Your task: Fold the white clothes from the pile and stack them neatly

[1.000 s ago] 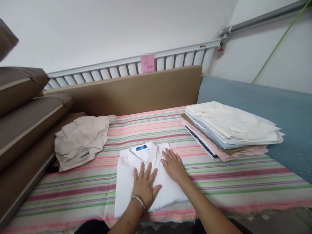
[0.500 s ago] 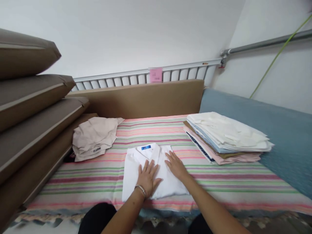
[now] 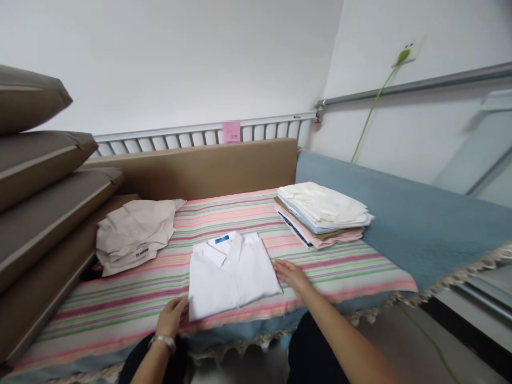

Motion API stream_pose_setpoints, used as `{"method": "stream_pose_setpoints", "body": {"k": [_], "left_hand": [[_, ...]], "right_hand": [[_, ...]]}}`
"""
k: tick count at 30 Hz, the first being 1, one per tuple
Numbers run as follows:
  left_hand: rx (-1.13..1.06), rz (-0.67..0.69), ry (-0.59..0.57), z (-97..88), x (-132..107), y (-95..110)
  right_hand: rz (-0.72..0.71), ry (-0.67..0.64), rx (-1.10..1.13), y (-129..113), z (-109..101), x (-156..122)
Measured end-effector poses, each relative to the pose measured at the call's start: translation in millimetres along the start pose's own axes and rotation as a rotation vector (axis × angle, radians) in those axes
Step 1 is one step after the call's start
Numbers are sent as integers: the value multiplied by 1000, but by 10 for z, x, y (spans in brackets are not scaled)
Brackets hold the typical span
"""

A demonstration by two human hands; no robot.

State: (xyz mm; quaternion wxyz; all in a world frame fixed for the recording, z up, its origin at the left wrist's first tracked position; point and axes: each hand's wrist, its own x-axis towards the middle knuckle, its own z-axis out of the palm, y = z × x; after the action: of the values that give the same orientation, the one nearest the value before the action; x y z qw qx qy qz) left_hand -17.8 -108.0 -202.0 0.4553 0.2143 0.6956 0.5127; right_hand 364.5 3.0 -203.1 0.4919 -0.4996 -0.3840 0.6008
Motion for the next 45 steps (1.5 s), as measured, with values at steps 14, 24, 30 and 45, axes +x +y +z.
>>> {"method": "stream_pose_setpoints", "body": {"k": [14,24,30,45], "left_hand": [[25,-28,-90,1,133,-13],[66,-7,-99,6,146,-28],[103,1,-73,16,120,-10],[106,22,-66,25,80,8]], "right_hand": [[-34,62,-197,86,116,-79],[-18,51,-196,71,92,-87],[2,42,-174,81,68,-70],[20,50,-166,57,69,-76]]}}
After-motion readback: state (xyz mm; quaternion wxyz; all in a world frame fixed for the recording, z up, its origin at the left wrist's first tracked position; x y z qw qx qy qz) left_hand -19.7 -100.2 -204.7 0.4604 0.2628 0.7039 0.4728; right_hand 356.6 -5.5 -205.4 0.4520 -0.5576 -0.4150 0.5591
